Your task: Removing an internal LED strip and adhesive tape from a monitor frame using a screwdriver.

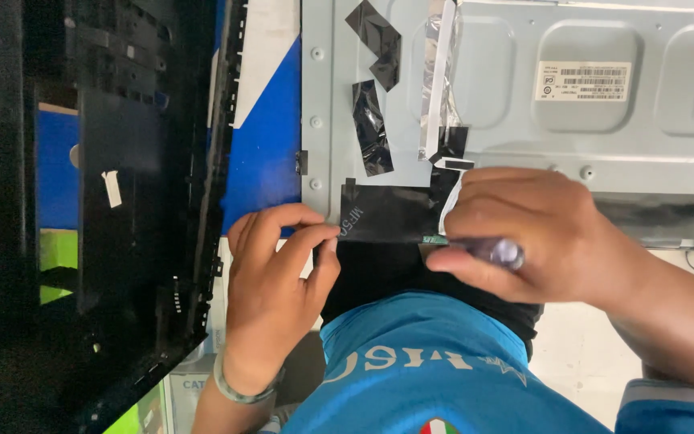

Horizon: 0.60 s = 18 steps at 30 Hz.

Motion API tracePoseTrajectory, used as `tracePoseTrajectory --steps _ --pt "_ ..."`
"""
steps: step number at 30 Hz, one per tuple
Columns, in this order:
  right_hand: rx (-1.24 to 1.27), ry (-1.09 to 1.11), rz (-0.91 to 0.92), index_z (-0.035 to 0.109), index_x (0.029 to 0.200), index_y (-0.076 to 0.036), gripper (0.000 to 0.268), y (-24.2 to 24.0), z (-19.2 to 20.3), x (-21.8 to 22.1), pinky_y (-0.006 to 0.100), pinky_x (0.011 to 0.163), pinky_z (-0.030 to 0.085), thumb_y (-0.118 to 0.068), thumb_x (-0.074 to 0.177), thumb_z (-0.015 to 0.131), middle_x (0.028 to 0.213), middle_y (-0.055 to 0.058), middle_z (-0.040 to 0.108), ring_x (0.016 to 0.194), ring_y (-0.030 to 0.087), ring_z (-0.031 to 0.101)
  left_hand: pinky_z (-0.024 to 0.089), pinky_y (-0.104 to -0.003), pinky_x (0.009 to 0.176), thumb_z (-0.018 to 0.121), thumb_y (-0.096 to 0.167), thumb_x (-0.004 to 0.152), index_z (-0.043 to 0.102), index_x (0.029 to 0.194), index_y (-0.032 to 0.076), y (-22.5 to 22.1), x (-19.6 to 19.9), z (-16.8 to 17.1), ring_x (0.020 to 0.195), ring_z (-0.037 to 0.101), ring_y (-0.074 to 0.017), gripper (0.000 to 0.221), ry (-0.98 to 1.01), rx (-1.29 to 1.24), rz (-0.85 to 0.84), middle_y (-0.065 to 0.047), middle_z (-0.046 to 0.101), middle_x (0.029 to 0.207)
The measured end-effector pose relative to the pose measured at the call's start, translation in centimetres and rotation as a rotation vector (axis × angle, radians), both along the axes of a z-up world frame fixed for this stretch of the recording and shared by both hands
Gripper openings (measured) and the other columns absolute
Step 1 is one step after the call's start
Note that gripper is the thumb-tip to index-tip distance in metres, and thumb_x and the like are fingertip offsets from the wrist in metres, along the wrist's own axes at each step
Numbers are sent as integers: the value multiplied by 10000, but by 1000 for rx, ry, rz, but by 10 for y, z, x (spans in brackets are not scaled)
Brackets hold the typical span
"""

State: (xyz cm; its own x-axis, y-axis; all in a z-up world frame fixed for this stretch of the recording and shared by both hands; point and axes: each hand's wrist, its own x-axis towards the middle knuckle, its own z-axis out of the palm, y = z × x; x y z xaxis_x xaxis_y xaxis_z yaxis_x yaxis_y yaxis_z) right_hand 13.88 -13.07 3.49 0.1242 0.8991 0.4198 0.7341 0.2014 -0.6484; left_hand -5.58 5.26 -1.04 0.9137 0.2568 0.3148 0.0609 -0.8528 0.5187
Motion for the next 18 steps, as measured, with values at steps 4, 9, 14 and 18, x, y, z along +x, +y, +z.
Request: tracePoseTrajectory --steps 4,9,14,18 --pt "-6 132 -159 561 774 -5 268 -10 -4 8 364 624 452 -191 964 594 654 66 544 561 240 473 482 -479 940 767 -15 889 747 1024 64 4 4 12 964 629 -259 158 7 58 -34 -76 634 1102" --pt "-154 287 -305 571 832 18 134 -39 20 -4 285 570 487 -65 937 565 657 110 581 587 213 593 485 -488 903 667 50 971 725 1050 46 9 6 25 959 649 -279 99 144 -70 -99 -95 613 1119" --pt "-246 -414 -189 682 1041 -70 91 -34 -8 -19 348 458 455 -51 954 696 928 76 609 611 239 561 539 -459 867 674 54 980 734 1087 30 11 1 17 975 650 -290 124 137 -93 -89 -114 601 1145" --pt "-289 -556 -169 624 972 -120 212 -33 -18 -22 340 507 433 74 901 670 923 17 579 623 212 528 573 -439 941 580 -10 1003 692 1195 -20 14 -4 20 1038 652 -316 222 131 -196 -100 -152 580 1192"
